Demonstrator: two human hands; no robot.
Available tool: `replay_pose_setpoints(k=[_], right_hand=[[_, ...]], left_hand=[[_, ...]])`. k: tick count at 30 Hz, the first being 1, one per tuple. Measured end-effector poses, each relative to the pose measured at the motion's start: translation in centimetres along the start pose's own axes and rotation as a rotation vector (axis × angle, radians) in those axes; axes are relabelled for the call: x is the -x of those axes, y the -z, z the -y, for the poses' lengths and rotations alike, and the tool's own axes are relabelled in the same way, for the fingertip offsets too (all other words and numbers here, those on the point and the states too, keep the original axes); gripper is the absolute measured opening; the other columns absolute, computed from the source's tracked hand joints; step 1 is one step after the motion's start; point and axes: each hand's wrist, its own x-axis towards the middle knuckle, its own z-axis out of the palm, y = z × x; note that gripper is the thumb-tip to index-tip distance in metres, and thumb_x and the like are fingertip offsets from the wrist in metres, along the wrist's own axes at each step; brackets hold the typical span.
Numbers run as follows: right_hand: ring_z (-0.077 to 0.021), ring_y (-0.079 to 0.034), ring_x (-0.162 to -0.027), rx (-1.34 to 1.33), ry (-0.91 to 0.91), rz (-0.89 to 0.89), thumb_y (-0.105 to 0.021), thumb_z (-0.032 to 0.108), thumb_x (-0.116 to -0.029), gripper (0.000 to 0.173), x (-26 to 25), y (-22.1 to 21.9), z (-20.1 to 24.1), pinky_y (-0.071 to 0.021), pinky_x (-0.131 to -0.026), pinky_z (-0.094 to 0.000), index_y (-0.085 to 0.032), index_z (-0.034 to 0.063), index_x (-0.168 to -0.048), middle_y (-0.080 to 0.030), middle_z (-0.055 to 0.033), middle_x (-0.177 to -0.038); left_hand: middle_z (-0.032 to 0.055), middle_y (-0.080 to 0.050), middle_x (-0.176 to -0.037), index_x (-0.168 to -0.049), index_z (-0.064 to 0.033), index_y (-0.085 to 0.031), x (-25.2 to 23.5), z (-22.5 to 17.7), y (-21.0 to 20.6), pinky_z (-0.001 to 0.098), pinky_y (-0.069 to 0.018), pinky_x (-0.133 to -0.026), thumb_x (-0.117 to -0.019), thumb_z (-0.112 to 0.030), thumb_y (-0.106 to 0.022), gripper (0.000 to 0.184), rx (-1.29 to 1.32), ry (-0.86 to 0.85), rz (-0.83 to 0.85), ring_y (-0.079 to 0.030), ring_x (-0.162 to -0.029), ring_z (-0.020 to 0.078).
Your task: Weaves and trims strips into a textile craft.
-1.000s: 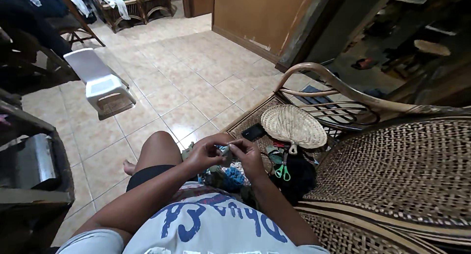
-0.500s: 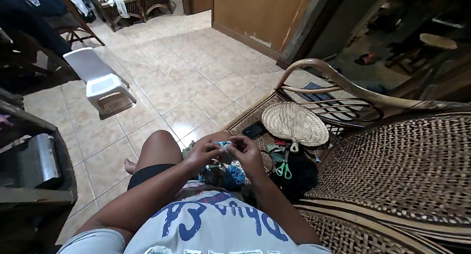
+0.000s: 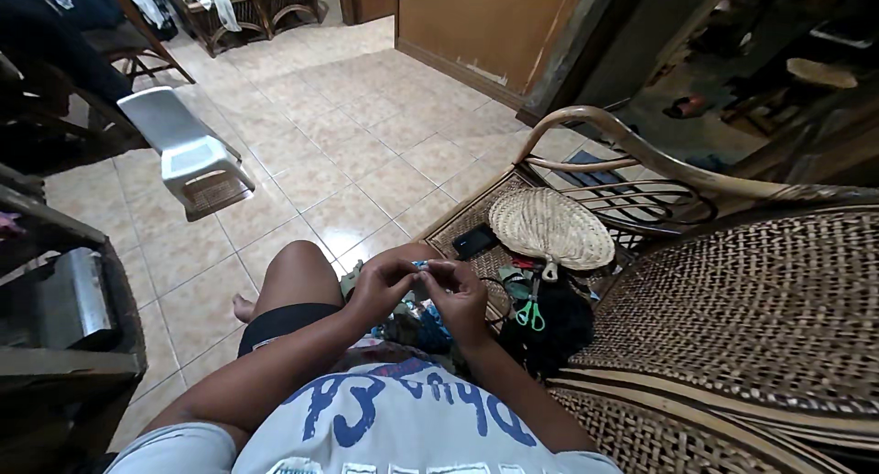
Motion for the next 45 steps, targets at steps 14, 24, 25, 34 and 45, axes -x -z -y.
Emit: replay_pose_setpoints(k=[14,24,25,34,45], right_hand=[[-0.0193,-0.074,-0.096,0.309,0.459,0.006,-0.068,-0.001,-0.0912,0.016,0.9,-0.3,-1.9,-0.0607,-0.088,-0.0317,-0.075,-0.004,-0.105,-0.076,-0.0157,-0.101],[-0.0064,-0.069,-0.091,-0.08,-0.168,-0.082,-0.068,-0.006,-0.0876,0.026,-1.2,2.6,-0.6,-0.0598,-0.084,-0.0268,-0.064,-0.0025,-0.113,-0.072,-0.0027,-0.103],[-0.0059,-0.068,-0.09,-0.109,-0.22,-0.105,-0.067,-0.006,-0.0881,0.026,-1.4,2.8,-0.5,-0.0591,-0.082,-0.0262,-0.064,-0.0008,-0.114,-0.071,-0.0015,-0.102],[-0.0111,-0.068,-0.087,-0.27,-0.43,-0.188,-0.059,-0.008,-0.0913,0.025,-1.9,3.3,-0.5,-0.0595,-0.081,-0.0304,-0.061,0.0036,-0.113,-0.067,-0.0021,-0.098],[-0.0116,-0.069,-0.084,-0.33,-0.477,-0.136,-0.059,-0.009,-0.0921,0.023,-1.8,2.8,0.1,-0.0605,-0.078,-0.0292,-0.063,0.0038,-0.11,-0.069,-0.0024,-0.096]], left_hand=[[0.0048,-0.069,-0.093,-0.102,-0.0002,-0.067,0.0,-1.8,0.2,0.0269,-0.0575,-0.077,-0.1009,-0.005,-0.06,0.008,0.416,0.439,-0.038,-0.067,-0.085,0.0113],[0.0225,-0.067,-0.113,-0.105,-0.0019,-0.075,-0.6,1.3,1.8,0.0609,-0.0457,-0.102,-0.093,-0.034,-0.074,0.035,-0.691,0.113,0.625,-0.062,-0.113,0.0394],[0.0235,-0.065,-0.117,-0.108,-0.0024,-0.075,-0.5,1.5,1.4,0.0618,-0.0432,-0.104,-0.0921,-0.035,-0.075,0.036,-0.727,0.153,0.657,-0.06,-0.117,0.0409],[0.02,-0.068,-0.107,-0.112,0.0065,-0.066,-1.1,1.4,2.2,0.0462,-0.0514,-0.097,-0.1011,-0.018,-0.06,0.027,-0.404,0.134,0.48,-0.065,-0.103,0.0268],[0.0019,-0.063,-0.087,-0.105,-0.0032,-0.054,-1.0,-0.9,6.3,0.0257,-0.0557,-0.076,-0.0995,-0.001,-0.06,0.008,0.17,0.341,0.086,-0.063,-0.077,0.0077]])
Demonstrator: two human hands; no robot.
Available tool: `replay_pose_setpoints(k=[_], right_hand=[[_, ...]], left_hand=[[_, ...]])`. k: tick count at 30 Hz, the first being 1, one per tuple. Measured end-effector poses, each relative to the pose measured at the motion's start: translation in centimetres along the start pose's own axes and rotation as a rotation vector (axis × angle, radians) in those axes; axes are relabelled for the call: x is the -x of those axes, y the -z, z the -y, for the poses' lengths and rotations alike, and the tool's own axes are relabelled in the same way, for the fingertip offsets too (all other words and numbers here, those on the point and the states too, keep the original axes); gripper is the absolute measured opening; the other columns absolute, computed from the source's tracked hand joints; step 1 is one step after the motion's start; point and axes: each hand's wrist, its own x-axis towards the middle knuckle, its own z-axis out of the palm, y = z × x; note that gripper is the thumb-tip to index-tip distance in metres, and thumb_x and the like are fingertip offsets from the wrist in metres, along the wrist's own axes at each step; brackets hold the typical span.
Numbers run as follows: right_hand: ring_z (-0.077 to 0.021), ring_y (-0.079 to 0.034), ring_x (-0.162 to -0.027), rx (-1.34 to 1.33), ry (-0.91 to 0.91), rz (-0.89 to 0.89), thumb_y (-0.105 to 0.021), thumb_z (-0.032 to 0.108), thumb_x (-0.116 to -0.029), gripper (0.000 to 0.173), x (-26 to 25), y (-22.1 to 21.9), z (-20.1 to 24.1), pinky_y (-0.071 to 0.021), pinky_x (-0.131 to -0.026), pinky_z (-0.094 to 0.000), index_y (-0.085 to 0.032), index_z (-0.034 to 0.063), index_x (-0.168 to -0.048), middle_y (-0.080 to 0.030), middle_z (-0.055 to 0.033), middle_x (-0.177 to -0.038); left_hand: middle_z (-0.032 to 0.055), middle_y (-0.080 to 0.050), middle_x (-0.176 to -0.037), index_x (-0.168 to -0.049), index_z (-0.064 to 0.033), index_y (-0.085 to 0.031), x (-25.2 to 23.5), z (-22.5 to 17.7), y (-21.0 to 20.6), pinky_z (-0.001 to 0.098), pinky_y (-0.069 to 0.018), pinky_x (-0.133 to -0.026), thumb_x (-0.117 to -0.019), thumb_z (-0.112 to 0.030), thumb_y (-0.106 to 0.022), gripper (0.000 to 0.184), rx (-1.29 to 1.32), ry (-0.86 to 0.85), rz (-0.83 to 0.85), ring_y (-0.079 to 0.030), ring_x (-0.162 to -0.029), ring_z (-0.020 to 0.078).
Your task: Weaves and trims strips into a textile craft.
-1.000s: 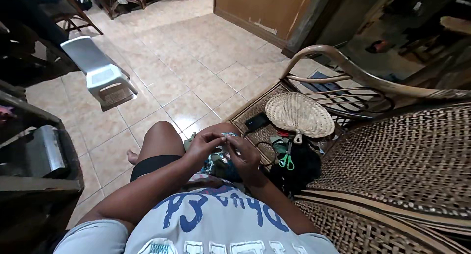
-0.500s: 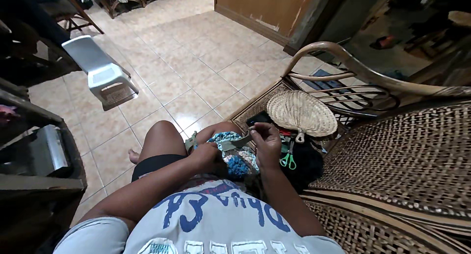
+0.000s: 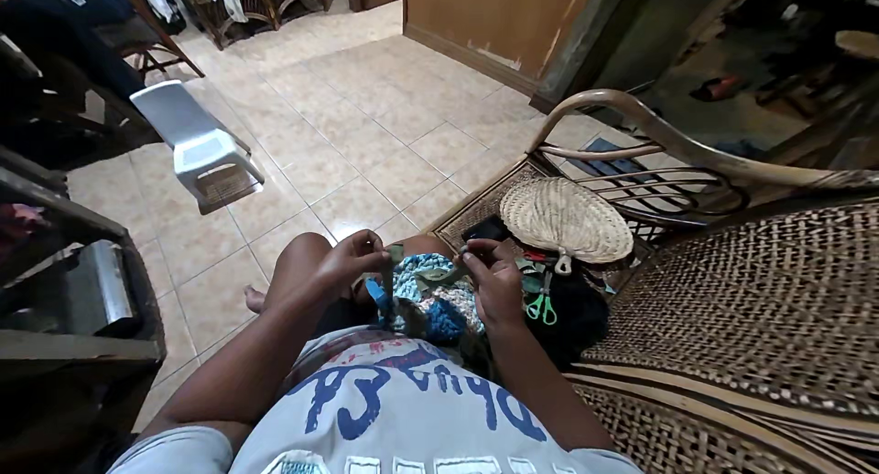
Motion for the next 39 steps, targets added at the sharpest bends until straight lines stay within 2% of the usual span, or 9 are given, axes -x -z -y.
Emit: replay_pose_setpoints(k=[4,10,14,18,21,26,30,35,39], right_hand=[[-0.0134,-0.07,-0.086,0.046,-0.009,0.107,-0.063,-0.009,-0.0907,0.022,0.1,-0.4,-0.3,-0.0607,-0.081,-0.0311,-0.066,-0.0007,-0.111,-0.071,-0.0061,-0.099],[-0.0123,-0.071,-0.086,0.095,0.015,0.189,-0.068,-0.008,-0.0878,0.02,0.5,-1.2,-0.1,-0.0609,-0.082,-0.0292,-0.069,-0.0026,-0.108,-0.073,-0.0068,-0.098],[-0.0088,-0.07,-0.085,0.08,0.062,0.256,-0.07,-0.006,-0.0869,0.019,0.5,-2.0,0.2,-0.0604,-0.082,-0.0274,-0.071,0.0005,-0.105,-0.073,-0.0027,-0.095],[-0.009,-0.071,-0.085,0.02,0.115,0.315,-0.074,-0.006,-0.0848,0.018,0.2,-3.2,0.4,-0.0612,-0.081,-0.0281,-0.073,0.0015,-0.101,-0.074,-0.0027,-0.096],[-0.0087,-0.071,-0.084,-0.017,0.137,0.321,-0.074,-0.008,-0.0838,0.019,0.1,-4.2,0.4,-0.0615,-0.08,-0.0274,-0.073,0.0018,-0.1,-0.075,-0.0028,-0.095],[-0.0099,-0.072,-0.085,-0.028,0.187,0.293,-0.074,-0.01,-0.0817,0.02,0.2,-5.0,-0.2,-0.0622,-0.079,-0.0279,-0.073,0.0004,-0.099,-0.075,-0.0049,-0.097],[-0.0107,-0.072,-0.086,0.018,0.342,0.294,-0.076,-0.009,-0.0808,0.021,0.3,-5.1,-1.3,-0.0629,-0.078,-0.0284,-0.075,0.0002,-0.099,-0.074,-0.0054,-0.098],[-0.0097,-0.071,-0.09,0.178,0.486,0.29,-0.076,-0.005,-0.0831,0.015,0.4,-5.0,-2.2,-0.0625,-0.082,-0.0275,-0.075,-0.0031,-0.098,-0.073,-0.0076,-0.099],[-0.0105,-0.072,-0.09,0.284,0.544,0.299,-0.073,0.0,-0.0872,0.012,0.4,-4.8,-2.6,-0.0618,-0.084,-0.0276,-0.075,-0.0041,-0.099,-0.074,-0.0099,-0.099]], left_hand=[[0.0058,-0.071,-0.097,-0.131,-0.0025,-0.053,-0.4,0.5,0.6,0.0278,-0.058,-0.075,-0.0952,0.003,-0.063,0.038,0.093,-0.042,-0.103,-0.068,-0.081,0.0105],[0.0054,-0.07,-0.095,-0.112,-0.0016,-0.064,-0.6,0.5,1.9,0.0265,-0.0585,-0.073,-0.0883,0.003,-0.072,0.025,0.101,-0.139,-0.201,-0.067,-0.08,0.0107],[0.0051,-0.071,-0.096,-0.125,-0.0027,-0.059,0.2,-0.2,0.9,0.0264,-0.0586,-0.074,-0.0957,0.0,-0.066,0.03,0.154,-0.066,-0.188,-0.068,-0.079,0.0099],[0.0039,-0.067,-0.088,-0.131,-0.0024,-0.057,0.6,-1.0,-0.8,0.0261,-0.0573,-0.073,-0.1034,-0.005,-0.055,0.027,0.261,0.015,-0.149,-0.065,-0.073,0.0088],[0.0054,-0.066,-0.093,-0.135,-0.0042,-0.056,0.6,-1.1,-1.4,0.0283,-0.0572,-0.077,-0.1051,-0.008,-0.053,0.03,0.284,0.058,-0.113,-0.065,-0.077,0.0106],[0.0044,-0.067,-0.092,-0.134,-0.0044,-0.056,0.7,-0.9,-1.7,0.0258,-0.0577,-0.075,-0.1043,-0.006,-0.053,0.03,0.337,0.075,-0.05,-0.066,-0.075,0.0095],[0.0038,-0.068,-0.091,-0.135,-0.0041,-0.055,0.9,-1.0,-2.0,0.0251,-0.058,-0.076,-0.1045,-0.005,-0.053,0.03,0.35,0.088,-0.04,-0.067,-0.076,0.0093],[0.0051,-0.069,-0.096,-0.135,-0.004,-0.055,0.9,-0.8,-2.0,0.0273,-0.0585,-0.079,-0.1048,-0.006,-0.053,0.031,0.363,0.098,-0.034,-0.068,-0.08,0.0105],[0.0047,-0.068,-0.092,-0.135,-0.003,-0.054,0.8,-0.5,-2.1,0.0273,-0.0585,-0.079,-0.1045,-0.005,-0.052,0.031,0.384,0.089,-0.052,-0.068,-0.078,0.0102]])
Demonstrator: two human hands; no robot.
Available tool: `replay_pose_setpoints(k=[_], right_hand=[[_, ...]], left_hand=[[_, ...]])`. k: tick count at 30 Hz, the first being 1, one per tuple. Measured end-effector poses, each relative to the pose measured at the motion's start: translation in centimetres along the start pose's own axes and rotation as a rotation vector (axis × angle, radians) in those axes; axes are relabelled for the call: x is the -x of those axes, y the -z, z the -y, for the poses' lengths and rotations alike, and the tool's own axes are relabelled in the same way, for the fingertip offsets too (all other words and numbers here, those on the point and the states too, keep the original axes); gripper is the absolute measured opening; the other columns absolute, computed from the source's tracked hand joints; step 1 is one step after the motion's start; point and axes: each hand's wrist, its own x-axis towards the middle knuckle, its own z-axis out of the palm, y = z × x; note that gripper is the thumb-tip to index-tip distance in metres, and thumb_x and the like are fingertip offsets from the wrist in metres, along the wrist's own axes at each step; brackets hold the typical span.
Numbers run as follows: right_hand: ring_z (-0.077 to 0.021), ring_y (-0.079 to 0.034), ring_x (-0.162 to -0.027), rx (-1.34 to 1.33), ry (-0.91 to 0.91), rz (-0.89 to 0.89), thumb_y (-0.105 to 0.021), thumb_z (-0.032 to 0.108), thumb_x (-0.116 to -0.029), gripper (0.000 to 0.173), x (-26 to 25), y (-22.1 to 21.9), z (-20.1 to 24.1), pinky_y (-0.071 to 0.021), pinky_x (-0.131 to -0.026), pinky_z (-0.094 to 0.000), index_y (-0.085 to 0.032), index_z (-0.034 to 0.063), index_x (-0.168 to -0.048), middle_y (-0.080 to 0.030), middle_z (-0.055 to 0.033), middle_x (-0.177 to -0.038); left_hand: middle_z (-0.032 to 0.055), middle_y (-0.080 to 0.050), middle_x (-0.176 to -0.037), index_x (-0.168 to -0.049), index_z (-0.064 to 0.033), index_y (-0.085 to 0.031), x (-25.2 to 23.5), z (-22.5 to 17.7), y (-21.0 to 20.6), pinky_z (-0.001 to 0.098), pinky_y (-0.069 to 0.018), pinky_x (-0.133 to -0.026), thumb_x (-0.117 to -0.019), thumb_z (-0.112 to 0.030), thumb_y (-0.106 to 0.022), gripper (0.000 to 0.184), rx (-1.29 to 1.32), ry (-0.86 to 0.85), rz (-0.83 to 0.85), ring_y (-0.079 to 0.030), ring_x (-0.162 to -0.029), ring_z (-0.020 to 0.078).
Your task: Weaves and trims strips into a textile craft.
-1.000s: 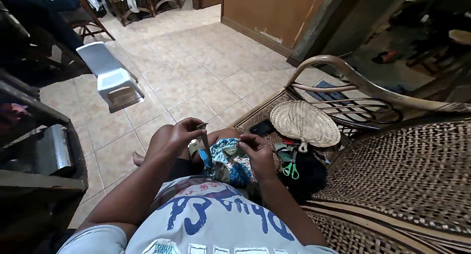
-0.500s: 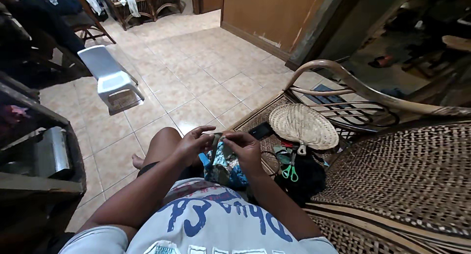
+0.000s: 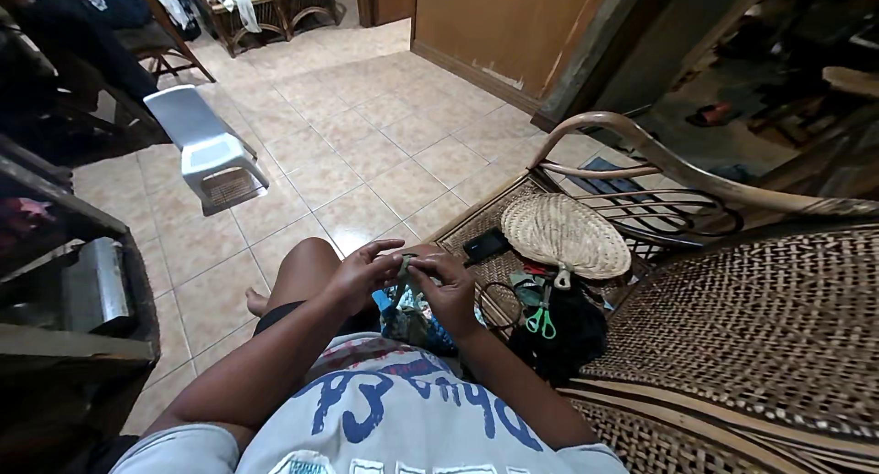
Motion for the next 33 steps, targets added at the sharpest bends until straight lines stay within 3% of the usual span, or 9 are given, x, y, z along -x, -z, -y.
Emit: replay_pose_setpoints(k=[7,13,19,24,29,30,33], right_hand=[[-0.0133,-0.072,-0.092,0.121,0.091,0.047,-0.07,0.0,-0.0884,0.01,-0.1,0.5,0.0,-0.0613,-0.085,-0.0291,-0.073,-0.0042,-0.097,-0.073,-0.0124,-0.098],[-0.0045,-0.065,-0.088,-0.032,-0.174,0.073,-0.063,0.005,-0.0963,0.011,-0.8,1.4,1.5,-0.0581,-0.08,-0.022,-0.067,-0.002,-0.104,-0.067,-0.0055,-0.101],[-0.0038,-0.066,-0.086,-0.058,-0.242,0.243,-0.065,0.004,-0.095,0.009,-1.6,2.5,2.2,-0.058,-0.079,-0.0217,-0.07,0.0007,-0.102,-0.068,-0.0029,-0.098],[-0.0038,-0.066,-0.085,-0.081,-0.296,0.26,-0.068,0.002,-0.0926,0.008,-1.9,2.5,2.4,-0.0578,-0.078,-0.0213,-0.071,0.0012,-0.1,-0.07,-0.0029,-0.099],[-0.0078,-0.067,-0.087,-0.11,-0.427,0.257,-0.071,0.004,-0.0916,0.033,-2.0,2.6,2.6,-0.0584,-0.08,-0.0242,-0.066,-0.0002,-0.124,-0.068,-0.0072,-0.104],[-0.0077,-0.067,-0.088,-0.121,-0.435,0.273,-0.07,0.005,-0.0927,0.031,-2.0,2.7,2.6,-0.0585,-0.082,-0.0245,-0.067,-0.0003,-0.123,-0.069,-0.0071,-0.105],[-0.0031,-0.068,-0.085,-0.119,-0.41,0.297,-0.068,0.008,-0.0951,0.01,-2.0,2.8,2.4,-0.0581,-0.079,-0.0228,-0.071,0.0014,-0.102,-0.072,-0.0013,-0.095]], left_hand=[[0.0056,-0.069,-0.094,-0.137,-0.0029,-0.055,0.1,0.2,-0.2,0.0275,-0.0582,-0.078,-0.1037,-0.005,-0.054,0.033,-0.036,-0.022,-0.004,-0.068,-0.079,0.0108],[0.0057,-0.07,-0.096,-0.14,-0.0035,-0.051,0.2,-0.1,-0.3,0.0286,-0.059,-0.079,-0.1037,-0.005,-0.053,0.037,-0.031,-0.05,0.006,-0.07,-0.082,0.0117],[0.0065,-0.07,-0.098,-0.139,-0.0024,-0.053,0.2,-0.1,-0.5,0.0281,-0.0589,-0.079,-0.103,-0.005,-0.055,0.036,-0.059,-0.038,0.008,-0.069,-0.082,0.0114],[0.0068,-0.069,-0.099,-0.138,-0.0025,-0.054,0.3,-0.1,-0.5,0.0285,-0.0589,-0.08,-0.1032,-0.004,-0.055,0.035,-0.067,-0.032,0.023,-0.069,-0.083,0.0116],[0.0069,-0.07,-0.098,-0.135,-0.0034,-0.056,0.2,-0.1,-0.2,0.0284,-0.0588,-0.081,-0.1024,-0.003,-0.056,0.033,-0.07,-0.017,0.051,-0.069,-0.083,0.0116],[0.0069,-0.07,-0.098,-0.136,-0.0037,-0.056,0.2,-0.1,-0.2,0.0284,-0.0587,-0.081,-0.1025,-0.003,-0.056,0.033,-0.074,-0.013,0.055,-0.069,-0.083,0.0116],[0.0069,-0.07,-0.098,-0.136,-0.0034,-0.056,0.2,-0.2,-0.1,0.028,-0.0587,-0.081,-0.1017,-0.003,-0.057,0.035,-0.08,-0.011,0.068,-0.069,-0.083,0.0114]])
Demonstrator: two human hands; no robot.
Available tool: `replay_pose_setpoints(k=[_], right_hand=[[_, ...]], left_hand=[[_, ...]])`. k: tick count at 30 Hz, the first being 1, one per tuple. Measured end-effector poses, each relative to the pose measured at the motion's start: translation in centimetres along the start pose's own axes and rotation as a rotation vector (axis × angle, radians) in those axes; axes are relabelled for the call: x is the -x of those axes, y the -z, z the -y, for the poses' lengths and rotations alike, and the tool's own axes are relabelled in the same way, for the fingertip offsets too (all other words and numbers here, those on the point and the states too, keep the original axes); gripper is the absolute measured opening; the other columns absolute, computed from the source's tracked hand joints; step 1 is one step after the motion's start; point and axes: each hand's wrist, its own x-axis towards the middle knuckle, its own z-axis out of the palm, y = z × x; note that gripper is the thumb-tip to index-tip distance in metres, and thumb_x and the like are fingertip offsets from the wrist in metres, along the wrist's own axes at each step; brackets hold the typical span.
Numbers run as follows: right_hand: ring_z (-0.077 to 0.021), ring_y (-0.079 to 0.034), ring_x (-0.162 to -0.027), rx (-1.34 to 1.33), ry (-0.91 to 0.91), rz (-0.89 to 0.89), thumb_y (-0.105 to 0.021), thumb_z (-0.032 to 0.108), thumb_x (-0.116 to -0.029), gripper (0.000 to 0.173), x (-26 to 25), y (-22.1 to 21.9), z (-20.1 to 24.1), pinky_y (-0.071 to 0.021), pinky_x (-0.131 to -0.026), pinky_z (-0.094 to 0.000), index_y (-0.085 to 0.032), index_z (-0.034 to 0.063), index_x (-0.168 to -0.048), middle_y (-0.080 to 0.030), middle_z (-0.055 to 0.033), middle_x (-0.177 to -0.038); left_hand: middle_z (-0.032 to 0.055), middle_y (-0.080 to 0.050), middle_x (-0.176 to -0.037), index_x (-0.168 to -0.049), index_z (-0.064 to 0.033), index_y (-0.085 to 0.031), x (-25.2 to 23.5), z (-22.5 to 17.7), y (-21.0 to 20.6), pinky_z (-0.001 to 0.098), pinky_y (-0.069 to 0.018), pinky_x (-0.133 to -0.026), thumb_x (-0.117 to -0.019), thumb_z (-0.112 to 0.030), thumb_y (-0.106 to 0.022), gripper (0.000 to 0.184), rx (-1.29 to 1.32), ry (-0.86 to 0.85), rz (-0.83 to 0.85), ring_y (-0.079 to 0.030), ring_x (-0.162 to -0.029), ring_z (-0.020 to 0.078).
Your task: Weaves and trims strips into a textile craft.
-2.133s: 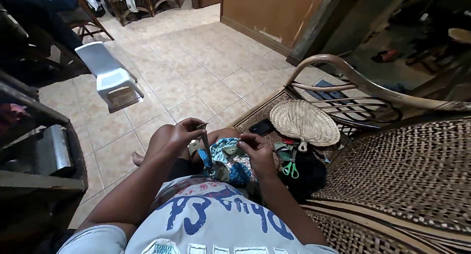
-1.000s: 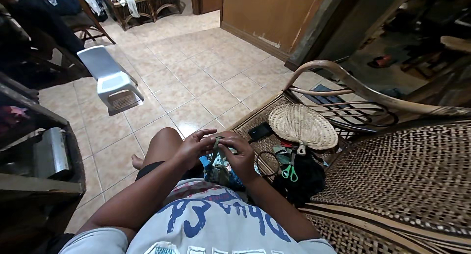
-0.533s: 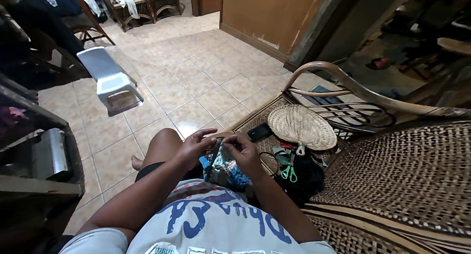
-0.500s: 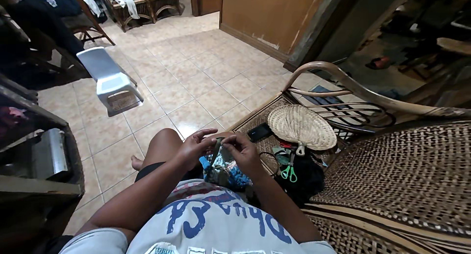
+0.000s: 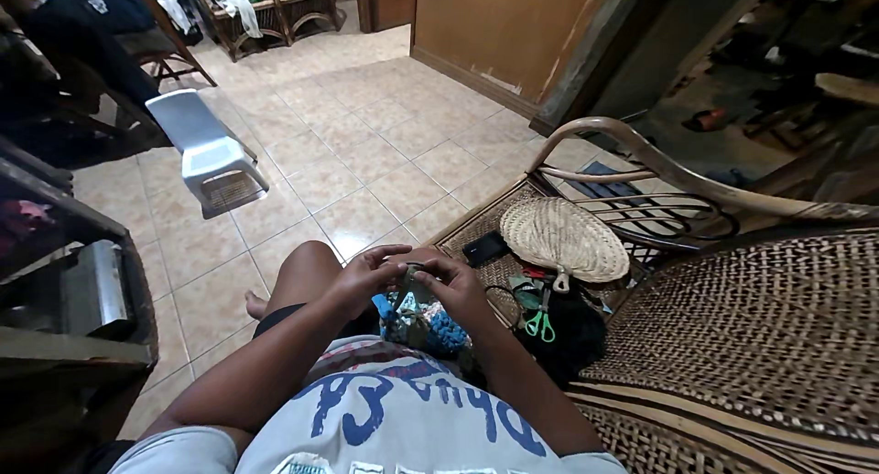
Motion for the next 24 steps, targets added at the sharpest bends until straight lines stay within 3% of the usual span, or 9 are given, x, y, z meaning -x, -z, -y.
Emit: replay_pose_setpoints(k=[3,5,12,15,18,21,24], right_hand=[[-0.0017,-0.065,-0.079,0.072,0.059,-0.024,-0.069,0.011,-0.0951,0.009,0.0,0.2,-0.4,-0.0568,-0.074,-0.0209,-0.071,0.0018,-0.094,-0.07,-0.0005,-0.089],[-0.0015,-0.065,-0.079,0.119,0.081,-0.017,-0.068,0.012,-0.0957,0.011,0.1,0.4,-0.4,-0.0567,-0.074,-0.0201,-0.071,0.0016,-0.096,-0.07,-0.001,-0.089],[-0.002,-0.062,-0.076,0.146,0.018,-0.028,-0.064,0.01,-0.0944,0.011,0.2,0.1,-0.1,-0.0545,-0.07,-0.019,-0.067,-0.0006,-0.094,-0.065,-0.0035,-0.088],[-0.0064,-0.064,-0.078,0.271,0.129,-0.108,-0.064,0.011,-0.0901,0.013,0.3,-0.4,-0.8,-0.0564,-0.072,-0.0234,-0.068,-0.0007,-0.091,-0.066,-0.0063,-0.089],[-0.0091,-0.066,-0.079,0.327,0.214,-0.239,-0.064,0.012,-0.088,0.014,0.5,-1.2,-1.4,-0.0573,-0.072,-0.0251,-0.07,-0.0007,-0.092,-0.067,-0.0084,-0.088],[-0.003,-0.064,-0.08,0.122,0.178,-0.329,-0.061,0.005,-0.0887,0.012,0.9,-2.4,-1.8,-0.0562,-0.071,-0.0194,-0.067,-0.0028,-0.095,-0.065,-0.0054,-0.091],[-0.0015,-0.066,-0.082,-0.133,0.115,-0.359,-0.058,-0.003,-0.0924,0.01,1.4,-3.3,-2.0,-0.0581,-0.076,-0.0209,-0.065,-0.0024,-0.1,-0.068,-0.0004,-0.091]], left_hand=[[0.0055,-0.072,-0.094,-0.139,-0.0022,-0.054,-0.1,0.2,0.1,0.0264,-0.0589,-0.081,-0.0958,0.0,-0.064,0.044,-0.015,-0.034,0.015,-0.07,-0.081,0.0101],[0.0062,-0.072,-0.093,-0.14,-0.0016,-0.054,-0.2,0.3,0.2,0.0268,-0.0586,-0.08,-0.0939,0.001,-0.066,0.047,-0.033,-0.062,0.011,-0.069,-0.08,0.0104],[0.0038,-0.071,-0.09,-0.135,-0.0008,-0.056,-0.1,0.3,-0.1,0.0267,-0.0586,-0.08,-0.0928,0.004,-0.066,0.044,-0.061,-0.098,0.003,-0.068,-0.078,0.0095],[0.0013,-0.072,-0.091,-0.132,-0.001,-0.059,-0.1,0.8,-0.2,0.0258,-0.0581,-0.08,-0.0904,0.004,-0.068,0.042,-0.143,-0.209,-0.002,-0.068,-0.079,0.0073],[0.0026,-0.073,-0.096,-0.129,0.0007,-0.062,-0.1,1.6,-0.2,0.0237,-0.0588,-0.081,-0.0887,0.002,-0.072,0.042,-0.342,-0.451,-0.023,-0.069,-0.082,0.0057],[0.0085,-0.075,-0.096,-0.116,0.0066,-0.067,-0.5,3.2,-0.3,0.0266,-0.0591,-0.087,-0.0874,0.0,-0.072,0.03,-0.634,-0.897,-0.086,-0.072,-0.088,0.008],[0.0059,-0.076,-0.093,-0.105,-0.0037,-0.073,-0.8,4.1,-0.3,0.024,-0.0563,-0.086,-0.0888,-0.005,-0.073,0.016,-0.835,-1.209,-0.221,-0.071,-0.088,0.0077]])
